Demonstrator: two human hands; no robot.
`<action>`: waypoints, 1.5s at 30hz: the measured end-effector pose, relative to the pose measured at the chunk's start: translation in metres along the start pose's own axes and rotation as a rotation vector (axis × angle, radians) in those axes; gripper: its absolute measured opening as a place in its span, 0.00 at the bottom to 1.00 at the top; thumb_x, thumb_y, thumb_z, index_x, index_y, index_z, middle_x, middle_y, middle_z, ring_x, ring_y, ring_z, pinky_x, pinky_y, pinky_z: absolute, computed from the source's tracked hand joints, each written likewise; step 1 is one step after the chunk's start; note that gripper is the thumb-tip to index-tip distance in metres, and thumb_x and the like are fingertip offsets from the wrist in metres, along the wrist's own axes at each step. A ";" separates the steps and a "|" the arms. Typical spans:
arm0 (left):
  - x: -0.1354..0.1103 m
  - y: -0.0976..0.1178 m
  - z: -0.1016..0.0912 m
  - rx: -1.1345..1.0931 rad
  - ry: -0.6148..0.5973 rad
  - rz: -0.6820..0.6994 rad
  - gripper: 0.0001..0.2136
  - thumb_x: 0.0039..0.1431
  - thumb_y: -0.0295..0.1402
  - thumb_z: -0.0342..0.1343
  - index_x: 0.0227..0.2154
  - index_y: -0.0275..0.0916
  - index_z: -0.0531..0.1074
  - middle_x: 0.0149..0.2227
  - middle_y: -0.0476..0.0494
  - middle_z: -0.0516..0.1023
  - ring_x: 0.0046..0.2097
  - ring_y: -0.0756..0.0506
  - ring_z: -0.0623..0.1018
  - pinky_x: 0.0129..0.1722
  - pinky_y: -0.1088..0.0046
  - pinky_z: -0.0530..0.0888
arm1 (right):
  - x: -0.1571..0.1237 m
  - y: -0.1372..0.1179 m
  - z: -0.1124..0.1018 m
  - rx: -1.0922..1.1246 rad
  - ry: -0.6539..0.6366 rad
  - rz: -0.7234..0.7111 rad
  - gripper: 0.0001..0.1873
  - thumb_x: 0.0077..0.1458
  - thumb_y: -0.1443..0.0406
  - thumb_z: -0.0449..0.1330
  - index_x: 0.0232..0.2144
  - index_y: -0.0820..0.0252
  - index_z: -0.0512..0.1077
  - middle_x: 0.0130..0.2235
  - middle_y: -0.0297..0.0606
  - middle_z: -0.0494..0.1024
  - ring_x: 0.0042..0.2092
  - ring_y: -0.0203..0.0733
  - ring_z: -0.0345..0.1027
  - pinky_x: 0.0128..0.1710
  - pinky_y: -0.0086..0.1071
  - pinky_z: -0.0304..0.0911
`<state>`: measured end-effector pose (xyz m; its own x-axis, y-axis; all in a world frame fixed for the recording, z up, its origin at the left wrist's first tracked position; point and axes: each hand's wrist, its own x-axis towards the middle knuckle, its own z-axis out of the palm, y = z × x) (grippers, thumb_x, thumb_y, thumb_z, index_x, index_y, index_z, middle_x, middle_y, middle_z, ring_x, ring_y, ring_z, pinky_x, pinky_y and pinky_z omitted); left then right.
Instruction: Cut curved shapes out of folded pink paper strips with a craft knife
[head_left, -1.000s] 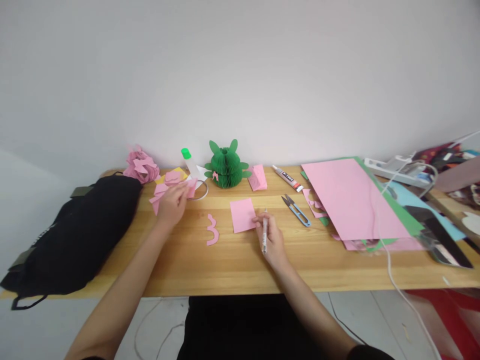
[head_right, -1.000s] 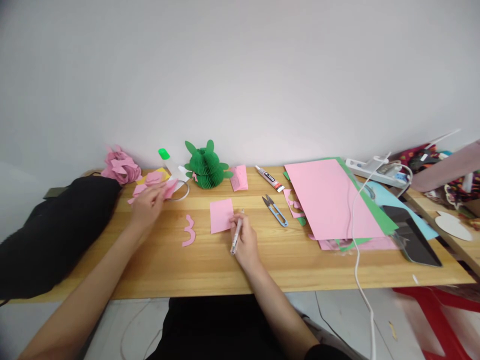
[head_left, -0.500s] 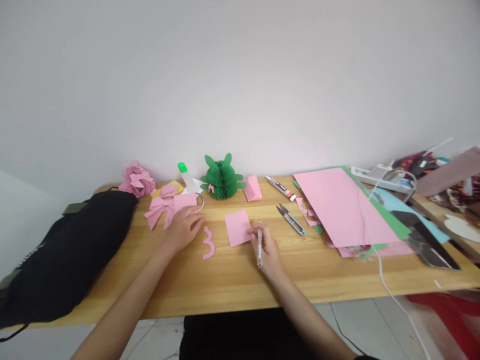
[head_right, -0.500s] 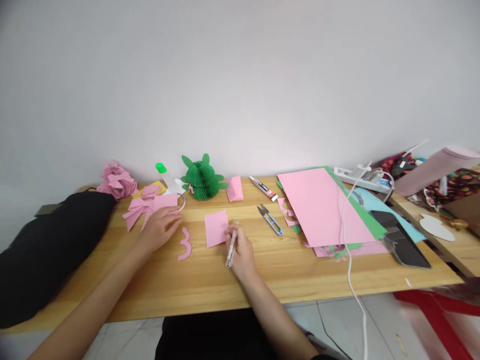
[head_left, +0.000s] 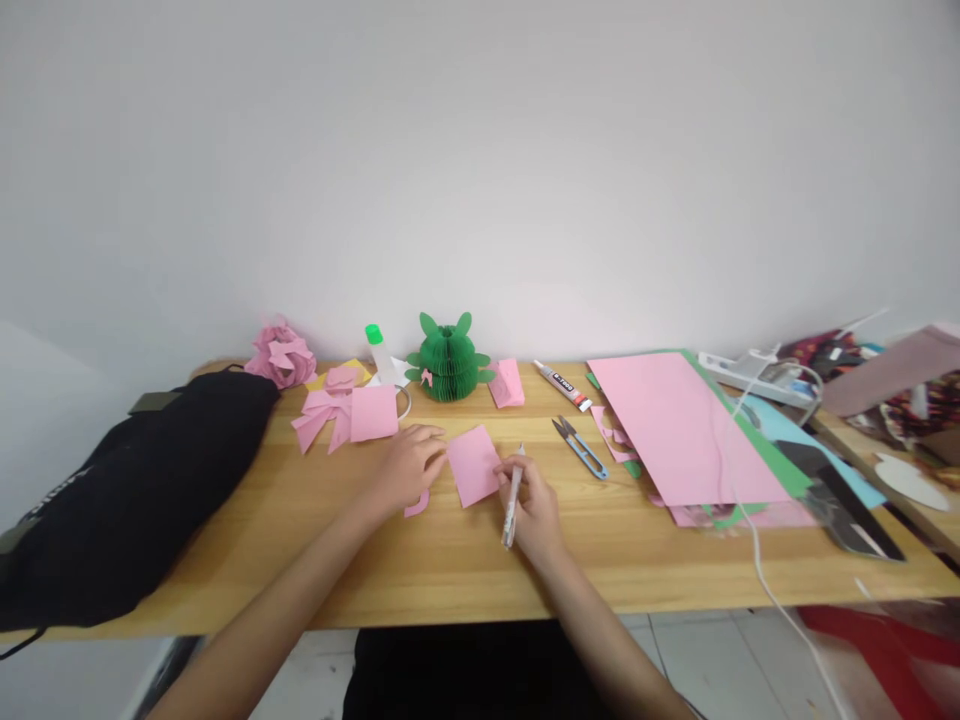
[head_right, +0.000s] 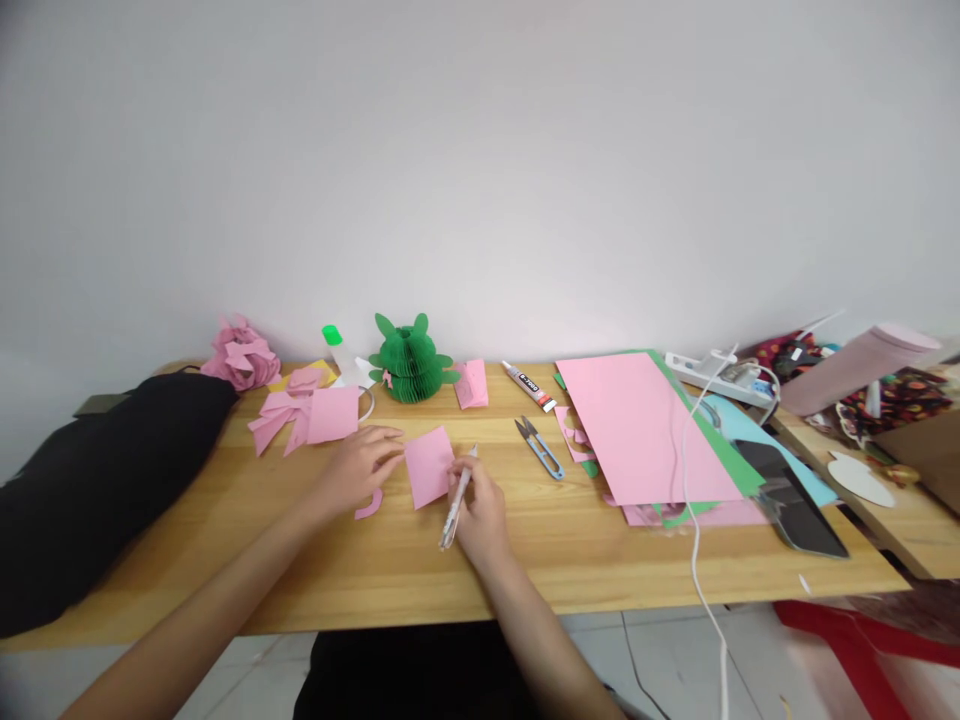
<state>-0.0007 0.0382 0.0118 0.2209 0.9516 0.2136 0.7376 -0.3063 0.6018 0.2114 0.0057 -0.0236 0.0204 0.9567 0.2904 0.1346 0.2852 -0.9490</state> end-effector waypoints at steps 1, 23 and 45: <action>-0.001 0.004 0.000 -0.024 0.001 -0.059 0.13 0.61 0.38 0.52 0.27 0.40 0.78 0.39 0.38 0.81 0.45 0.39 0.77 0.50 0.60 0.70 | 0.000 0.000 0.000 0.023 0.023 0.003 0.05 0.56 0.61 0.59 0.35 0.56 0.70 0.34 0.38 0.80 0.37 0.41 0.75 0.40 0.35 0.69; -0.041 0.044 0.002 -0.839 -0.050 -0.661 0.12 0.66 0.37 0.57 0.47 0.35 0.72 0.47 0.42 0.76 0.44 0.45 0.78 0.44 0.62 0.78 | 0.028 -0.028 -0.051 -0.724 -0.405 -0.159 0.13 0.59 0.72 0.52 0.42 0.60 0.73 0.41 0.47 0.80 0.41 0.47 0.75 0.42 0.38 0.66; -0.036 0.075 0.001 -0.859 -0.204 -0.515 0.09 0.65 0.35 0.57 0.42 0.34 0.73 0.41 0.45 0.76 0.39 0.48 0.78 0.39 0.67 0.78 | 0.021 -0.064 -0.042 -0.502 -0.317 -0.223 0.21 0.68 0.64 0.44 0.40 0.63 0.76 0.25 0.34 0.80 0.24 0.34 0.73 0.25 0.26 0.67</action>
<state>0.0473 -0.0189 0.0484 0.1698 0.9342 -0.3138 0.0841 0.3035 0.9491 0.2444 0.0054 0.0490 -0.3461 0.8702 0.3508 0.5516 0.4912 -0.6741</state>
